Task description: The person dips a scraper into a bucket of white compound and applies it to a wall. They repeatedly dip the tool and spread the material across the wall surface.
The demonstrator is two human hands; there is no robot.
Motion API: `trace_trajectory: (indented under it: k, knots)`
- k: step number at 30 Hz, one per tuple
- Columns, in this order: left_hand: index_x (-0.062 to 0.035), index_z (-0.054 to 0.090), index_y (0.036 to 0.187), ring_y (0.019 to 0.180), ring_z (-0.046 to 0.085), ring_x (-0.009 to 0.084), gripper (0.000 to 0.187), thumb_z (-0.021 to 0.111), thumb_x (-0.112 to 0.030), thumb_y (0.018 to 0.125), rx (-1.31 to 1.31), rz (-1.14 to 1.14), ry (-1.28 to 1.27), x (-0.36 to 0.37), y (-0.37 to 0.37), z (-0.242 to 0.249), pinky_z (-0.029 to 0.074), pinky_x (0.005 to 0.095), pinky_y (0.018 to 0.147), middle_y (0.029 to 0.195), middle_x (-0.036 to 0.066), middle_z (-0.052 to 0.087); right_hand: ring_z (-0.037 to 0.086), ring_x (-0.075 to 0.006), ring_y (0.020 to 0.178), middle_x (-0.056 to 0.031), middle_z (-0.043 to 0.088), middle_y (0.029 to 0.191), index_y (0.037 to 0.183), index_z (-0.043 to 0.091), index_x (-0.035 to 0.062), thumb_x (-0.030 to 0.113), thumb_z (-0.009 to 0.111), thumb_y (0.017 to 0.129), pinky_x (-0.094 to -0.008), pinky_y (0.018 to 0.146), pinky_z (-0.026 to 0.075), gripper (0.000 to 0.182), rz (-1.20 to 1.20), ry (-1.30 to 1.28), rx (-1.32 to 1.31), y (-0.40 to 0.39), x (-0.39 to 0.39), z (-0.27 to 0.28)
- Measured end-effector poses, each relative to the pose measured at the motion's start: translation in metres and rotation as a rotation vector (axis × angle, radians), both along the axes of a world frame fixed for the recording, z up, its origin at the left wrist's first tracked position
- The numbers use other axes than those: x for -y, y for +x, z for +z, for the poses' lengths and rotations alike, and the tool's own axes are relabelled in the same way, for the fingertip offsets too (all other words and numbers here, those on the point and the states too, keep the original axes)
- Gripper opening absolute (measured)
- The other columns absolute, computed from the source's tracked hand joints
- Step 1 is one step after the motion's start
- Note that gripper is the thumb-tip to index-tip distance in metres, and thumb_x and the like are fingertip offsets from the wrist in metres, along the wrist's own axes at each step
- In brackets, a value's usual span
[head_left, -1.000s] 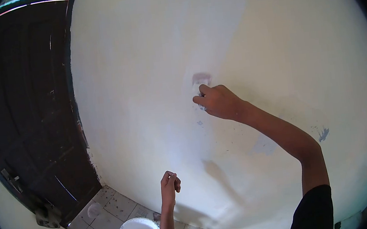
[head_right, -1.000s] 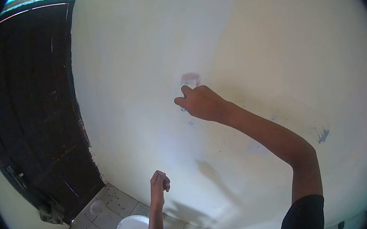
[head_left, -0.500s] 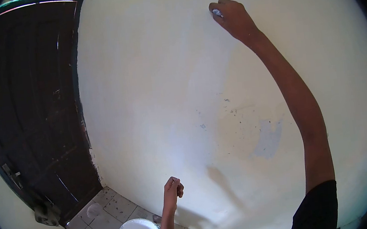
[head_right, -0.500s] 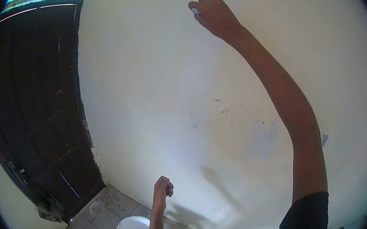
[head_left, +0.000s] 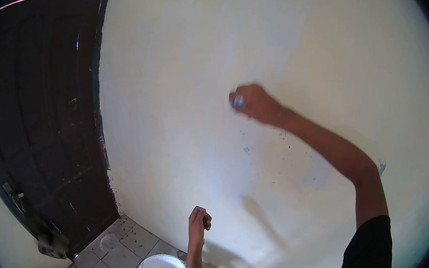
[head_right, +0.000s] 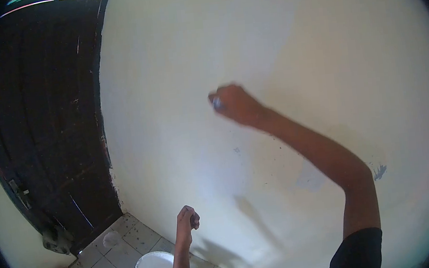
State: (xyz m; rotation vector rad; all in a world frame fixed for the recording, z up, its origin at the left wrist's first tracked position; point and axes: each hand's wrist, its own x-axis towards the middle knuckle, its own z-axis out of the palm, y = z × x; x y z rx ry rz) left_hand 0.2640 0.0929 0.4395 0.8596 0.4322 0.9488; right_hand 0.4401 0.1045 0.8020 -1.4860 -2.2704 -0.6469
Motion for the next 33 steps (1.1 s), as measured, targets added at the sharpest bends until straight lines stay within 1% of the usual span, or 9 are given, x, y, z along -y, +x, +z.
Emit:
trace_trajectory:
  k: [4, 7, 11, 14, 16, 23, 26, 27, 33]
  knots:
    - [-0.0110, 0.046, 0.078, 0.046, 0.038, 0.0072, 0.018, 0.044, -0.017, 0.095, -0.004, -0.006, -0.027, -0.002, 0.002, -0.001, 0.030, 0.0229, 0.043, 0.059, 0.001, 0.047, 0.057, -0.0292, 0.057, -0.0151, 0.056, 0.072, 0.087, 0.061, 0.0017, 0.009, 0.067, 0.079, -0.0391, 0.059, 0.049, 0.012, -0.046, 0.269, 0.112, 0.028, -0.020, 0.106]
    - [-0.0114, 0.045, 0.078, 0.047, 0.038, 0.0073, 0.018, 0.044, -0.016, 0.095, -0.028, 0.002, -0.054, -0.002, 0.002, -0.001, 0.031, 0.0230, 0.043, 0.059, 0.001, 0.047, 0.060, -0.0345, 0.081, -0.0156, 0.059, 0.083, 0.095, 0.063, 0.0066, 0.012, 0.065, 0.078, -0.0439, 0.075, 0.050, 0.018, -0.162, 0.572, 0.460, 0.027, -0.016, 0.172]
    - [-0.0117, 0.046, 0.078, 0.047, 0.037, 0.0075, 0.017, 0.044, -0.016, 0.095, -0.023, 0.020, -0.075, -0.004, -0.003, -0.008, 0.031, 0.0229, 0.043, 0.059, 0.001, 0.047, 0.062, -0.0306, 0.079, -0.0136, 0.059, 0.090, 0.103, 0.063, 0.0088, 0.009, 0.062, 0.079, -0.0412, 0.072, 0.053, 0.023, -0.361, 0.747, 0.615, 0.019, -0.008, 0.191]
    - [-0.0120, 0.046, 0.078, 0.047, 0.037, 0.0075, 0.017, 0.045, -0.015, 0.094, -0.005, 0.036, -0.075, -0.004, -0.007, -0.017, 0.031, 0.0230, 0.043, 0.058, 0.001, 0.047, 0.061, -0.0297, 0.082, -0.0132, 0.058, 0.094, 0.110, 0.065, 0.0091, 0.005, 0.063, 0.076, -0.0419, 0.071, 0.052, 0.034, -0.216, 0.717, 0.759, 0.055, -0.033, 0.167]
    - [-0.0118, 0.045, 0.078, 0.046, 0.038, 0.0076, 0.017, 0.045, -0.015, 0.094, 0.010, 0.070, -0.113, -0.006, -0.008, -0.025, 0.031, 0.0230, 0.043, 0.058, 0.001, 0.047, 0.062, -0.0274, 0.084, -0.0141, 0.058, 0.094, 0.113, 0.064, 0.0090, 0.005, 0.063, 0.075, -0.0419, 0.071, 0.052, 0.038, -0.441, 0.468, 0.684, 0.045, -0.034, 0.102]
    - [-0.0113, 0.046, 0.078, 0.046, 0.039, 0.0076, 0.015, 0.045, -0.014, 0.093, 0.014, 0.055, -0.123, -0.003, -0.004, -0.018, 0.031, 0.0232, 0.042, 0.058, 0.001, 0.047, 0.063, -0.0257, 0.070, -0.0149, 0.059, 0.088, 0.098, 0.065, 0.0091, 0.006, 0.069, 0.076, -0.0351, 0.061, 0.053, 0.023, -0.206, -0.053, 0.541, 0.003, 0.009, -0.004]
    - [-0.0112, 0.047, 0.077, 0.046, 0.038, 0.0076, 0.015, 0.045, -0.013, 0.092, -0.001, 0.033, -0.106, -0.001, 0.002, -0.014, 0.031, 0.0234, 0.042, 0.058, 0.001, 0.047, 0.062, -0.0220, 0.061, -0.0135, 0.061, 0.079, 0.091, 0.065, 0.0041, 0.003, 0.069, 0.075, -0.0332, 0.054, 0.052, 0.017, 0.043, 0.160, 0.318, 0.005, -0.001, 0.030]
    - [-0.0111, 0.047, 0.077, 0.046, 0.039, 0.0077, 0.015, 0.045, -0.013, 0.092, 0.000, 0.027, -0.106, 0.000, 0.004, -0.016, 0.032, 0.0234, 0.042, 0.058, 0.002, 0.047, 0.059, -0.0182, 0.054, -0.0126, 0.060, 0.072, 0.085, 0.064, 0.0008, 0.001, 0.066, 0.076, -0.0308, 0.048, 0.050, 0.009, -0.116, -0.025, -0.087, 0.002, 0.002, 0.050]
    - [-0.0107, 0.047, 0.076, 0.046, 0.039, 0.0080, 0.015, 0.045, -0.013, 0.091, -0.008, 0.012, -0.119, 0.001, 0.008, -0.024, 0.032, 0.0235, 0.043, 0.058, 0.002, 0.047, 0.062, -0.0159, 0.054, -0.0123, 0.064, 0.066, 0.079, 0.063, -0.0033, 0.006, 0.064, 0.077, -0.0299, 0.047, 0.053, 0.010, -0.145, 0.389, -0.097, 0.029, -0.016, 0.197]
